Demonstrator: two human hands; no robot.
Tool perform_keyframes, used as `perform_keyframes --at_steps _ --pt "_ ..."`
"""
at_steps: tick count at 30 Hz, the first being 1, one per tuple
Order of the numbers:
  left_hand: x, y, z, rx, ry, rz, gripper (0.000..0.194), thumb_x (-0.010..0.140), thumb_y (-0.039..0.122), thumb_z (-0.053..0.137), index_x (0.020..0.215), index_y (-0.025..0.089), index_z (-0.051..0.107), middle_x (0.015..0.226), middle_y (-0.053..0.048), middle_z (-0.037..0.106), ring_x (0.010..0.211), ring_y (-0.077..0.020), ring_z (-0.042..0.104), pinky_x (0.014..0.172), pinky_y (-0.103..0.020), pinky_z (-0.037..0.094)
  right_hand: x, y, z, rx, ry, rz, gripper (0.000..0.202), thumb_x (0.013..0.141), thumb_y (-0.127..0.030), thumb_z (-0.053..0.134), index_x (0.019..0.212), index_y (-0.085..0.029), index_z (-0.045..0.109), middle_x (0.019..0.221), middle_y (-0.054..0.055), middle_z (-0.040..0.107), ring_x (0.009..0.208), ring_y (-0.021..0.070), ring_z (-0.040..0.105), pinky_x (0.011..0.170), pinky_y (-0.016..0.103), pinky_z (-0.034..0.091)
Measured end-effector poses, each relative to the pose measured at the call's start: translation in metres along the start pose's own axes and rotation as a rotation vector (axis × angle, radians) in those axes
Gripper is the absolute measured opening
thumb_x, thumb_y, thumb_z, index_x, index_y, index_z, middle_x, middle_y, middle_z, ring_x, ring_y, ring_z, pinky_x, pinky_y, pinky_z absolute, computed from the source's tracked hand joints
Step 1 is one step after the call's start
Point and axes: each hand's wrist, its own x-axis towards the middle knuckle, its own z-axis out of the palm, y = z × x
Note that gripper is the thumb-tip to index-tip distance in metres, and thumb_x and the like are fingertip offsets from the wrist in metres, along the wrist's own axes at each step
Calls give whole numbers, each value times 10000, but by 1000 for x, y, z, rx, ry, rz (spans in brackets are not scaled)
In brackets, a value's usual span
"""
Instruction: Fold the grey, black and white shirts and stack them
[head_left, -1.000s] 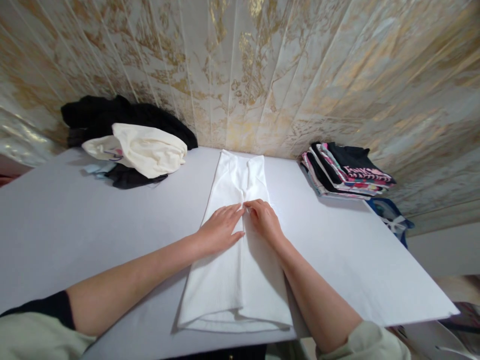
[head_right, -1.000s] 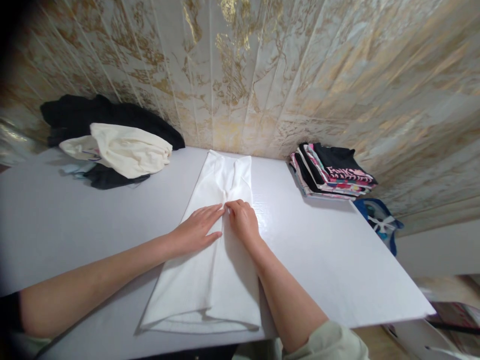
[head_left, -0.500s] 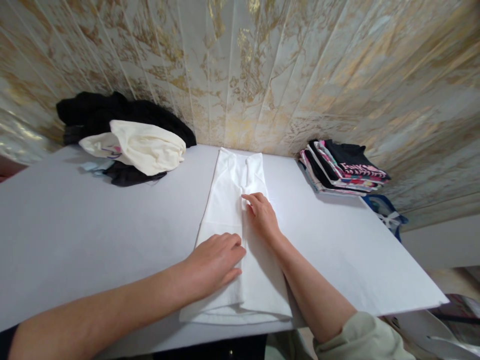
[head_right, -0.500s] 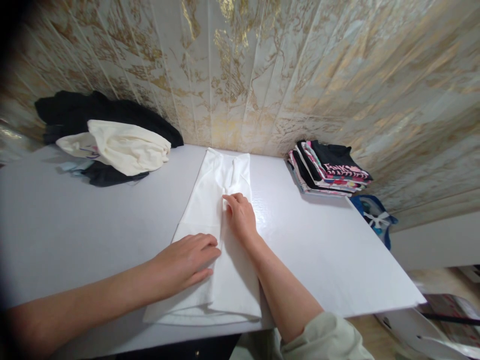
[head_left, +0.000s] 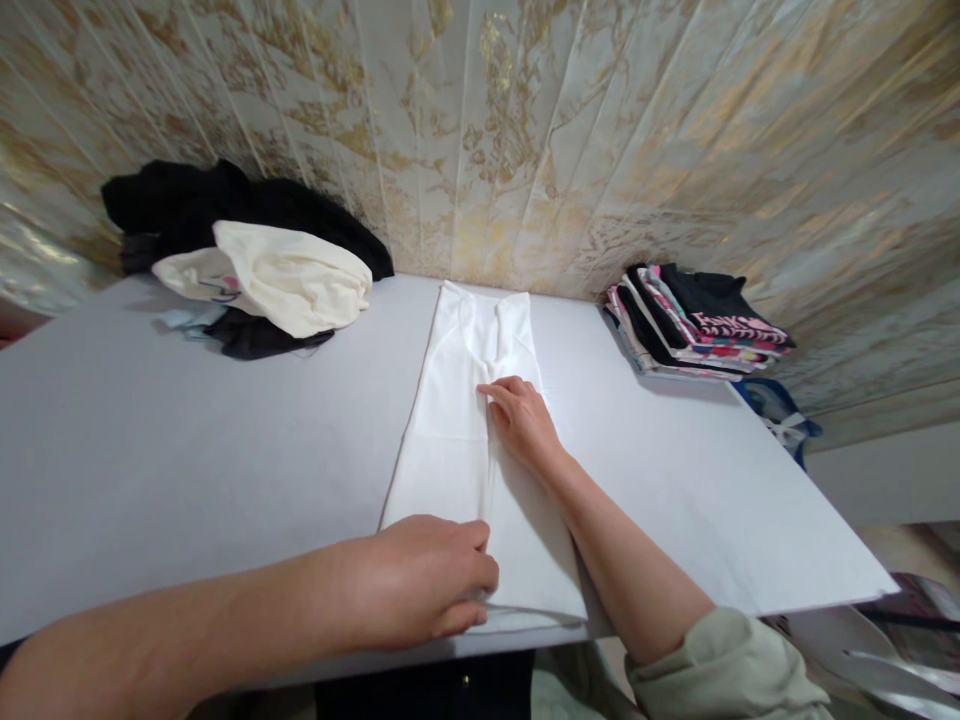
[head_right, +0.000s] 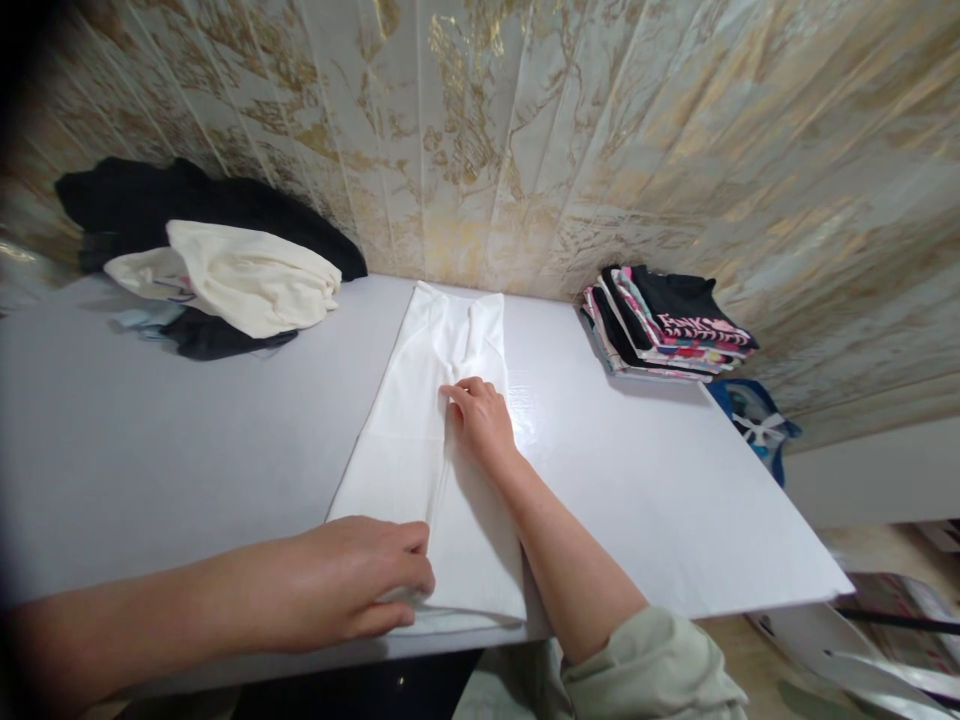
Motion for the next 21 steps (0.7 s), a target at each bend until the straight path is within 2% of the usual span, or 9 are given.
perform_keyframes --at_steps 3,5,7,9,12,16,21 --pt "3 -7 0 -74 73 15 110 894 238 560 970 236 639 902 7 666 780 -165 640 651 -250 423 0 0 0 -1 -16 16 430 858 -82 466 1215 -232 651 1139 82 606 1005 219 538 907 343 429" --pt "6 -12 1 -61 170 -18 107 904 206 525 957 218 617 893 0 665 798 -172 631 675 -262 427 -1 1 0 -3 -22 25 448 858 -84 456 1244 -229 632 1145 85 603 1009 223 531 911 344 423" --pt "9 -13 3 -11 220 -33 78 903 196 524 929 202 597 908 -18 648 811 -180 616 686 -276 433 -1 2 0 -4 -24 31 468 859 -90 450 1281 -222 602 1154 89 602 1016 232 525 915 352 419" --pt "12 -10 8 45 200 -5 27 881 215 571 890 191 580 936 -36 627 824 -188 601 686 -286 445 -1 1 0 -3 -24 37 486 859 -92 442 1310 -213 575 1167 97 601 1025 241 521 917 367 417" --pt "17 -3 23 132 147 52 120 819 244 651 872 180 565 969 -60 613 846 -212 590 692 -314 468 -1 1 0 2 -26 41 491 862 -97 431 1323 -205 560 1187 106 598 1044 248 520 922 382 414" --pt "26 -2 43 245 203 62 81 837 120 555 894 178 556 928 -74 616 830 -222 587 717 -346 479 -1 1 0 -1 -19 32 490 869 -107 429 1341 -179 538 1181 113 604 1048 248 522 923 379 414" --pt "25 -4 42 167 188 61 123 853 92 495 803 202 522 814 -32 613 721 -185 575 649 -306 456 0 1 -1 -7 -24 40 497 872 -106 431 1360 -156 510 1167 113 613 1028 243 525 921 373 417"
